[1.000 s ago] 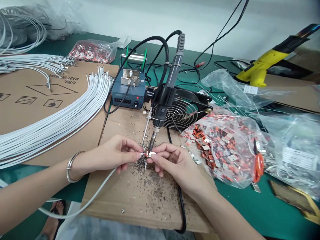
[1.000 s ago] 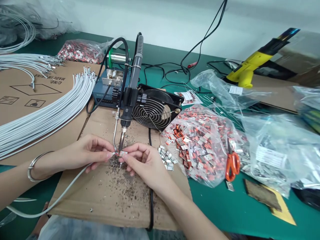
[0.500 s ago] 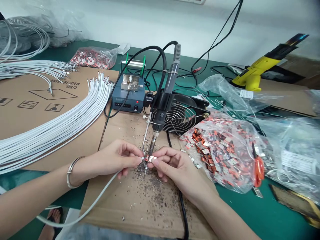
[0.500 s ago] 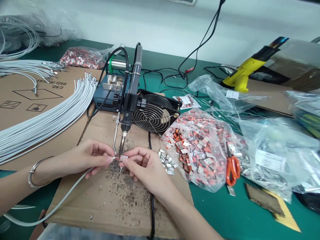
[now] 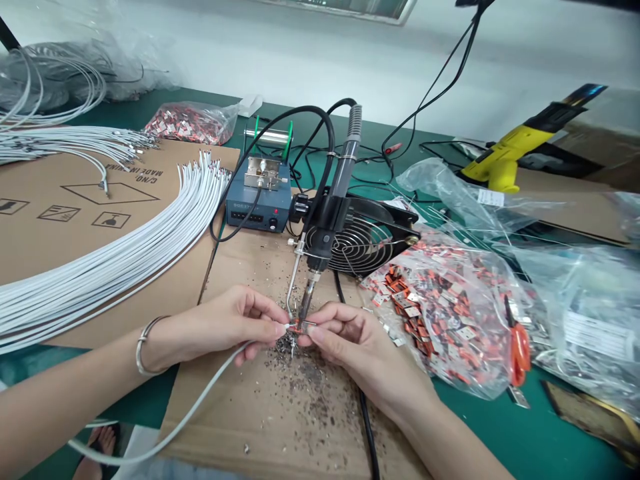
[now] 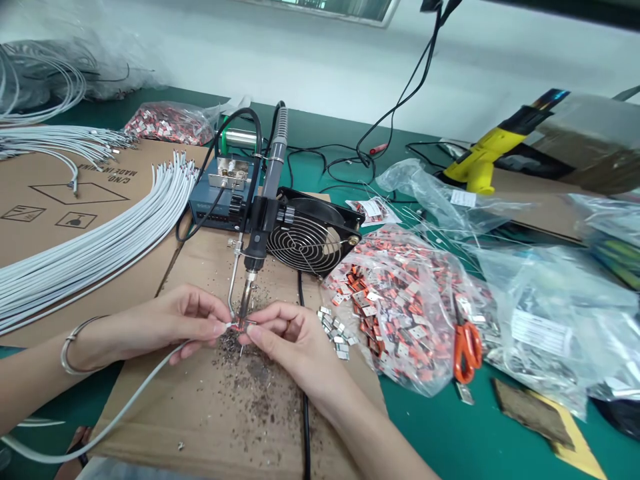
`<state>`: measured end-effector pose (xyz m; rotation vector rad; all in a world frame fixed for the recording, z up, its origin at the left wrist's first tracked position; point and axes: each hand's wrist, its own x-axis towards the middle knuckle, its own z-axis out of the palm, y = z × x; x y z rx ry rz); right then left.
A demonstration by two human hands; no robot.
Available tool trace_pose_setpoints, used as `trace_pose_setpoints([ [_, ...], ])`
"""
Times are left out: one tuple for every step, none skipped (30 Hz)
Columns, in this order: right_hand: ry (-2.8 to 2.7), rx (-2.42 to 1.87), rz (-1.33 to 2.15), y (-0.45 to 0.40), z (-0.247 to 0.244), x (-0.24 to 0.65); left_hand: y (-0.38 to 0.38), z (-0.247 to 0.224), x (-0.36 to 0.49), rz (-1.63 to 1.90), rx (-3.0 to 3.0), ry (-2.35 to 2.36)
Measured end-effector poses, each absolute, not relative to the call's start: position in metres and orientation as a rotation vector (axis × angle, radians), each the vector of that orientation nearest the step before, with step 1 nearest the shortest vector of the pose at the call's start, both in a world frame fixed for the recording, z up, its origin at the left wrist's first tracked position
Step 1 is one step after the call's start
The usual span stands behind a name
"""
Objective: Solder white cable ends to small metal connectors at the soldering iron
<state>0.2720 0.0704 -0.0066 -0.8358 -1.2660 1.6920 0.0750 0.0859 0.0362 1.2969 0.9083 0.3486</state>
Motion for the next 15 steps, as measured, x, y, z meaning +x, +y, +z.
trace_pose_setpoints([
  [-1.276,-0.855,1.675,0.070,-0.006,0.271,0.085,0.036,0.076,0.348,1.312,0.926],
  [-1.292,-0.884,1.649,0.069,-0.005,0.271,0.085,0.037,0.077,0.347,1.329,0.948],
  [-1.312,-0.915,1.621,0.069,-0.004,0.270,0.084,0.038,0.078,0.346,1.345,0.971],
  [-1.334,-0.945,1.596,0.069,-0.003,0.269,0.084,0.038,0.079,0.345,1.361,0.990],
  [-1.351,-0.974,1.575,0.068,-0.003,0.269,0.084,0.039,0.079,0.342,1.373,1.000],
  [-1.365,-1.000,1.559,0.069,-0.002,0.269,0.084,0.039,0.080,0.342,1.380,0.997],
  [-1.374,-1.018,1.545,0.069,-0.003,0.268,0.084,0.039,0.080,0.343,1.376,0.991],
  [-1.383,-1.032,1.535,0.070,-0.003,0.268,0.085,0.039,0.079,0.344,1.361,0.983],
  [-1.391,-1.047,1.531,0.071,-0.005,0.268,0.086,0.039,0.079,0.349,1.345,0.984],
  [-1.399,-1.066,1.531,0.071,-0.007,0.268,0.086,0.038,0.079,0.358,1.328,0.991],
  [-1.400,-1.092,1.528,0.071,-0.010,0.268,0.087,0.037,0.078,0.369,1.309,0.998],
  [-1.397,-1.123,1.519,0.070,-0.013,0.267,0.086,0.035,0.079,0.383,1.293,1.006],
  [-1.394,-1.165,1.501,0.069,-0.016,0.267,0.086,0.033,0.080,0.401,1.281,1.008],
  [-1.375,-1.212,1.447,0.067,-0.020,0.267,0.086,0.031,0.082,0.416,1.259,0.989],
  [-1.389,-1.248,1.389,0.066,-0.023,0.269,0.088,0.028,0.084,0.427,1.240,0.988],
])
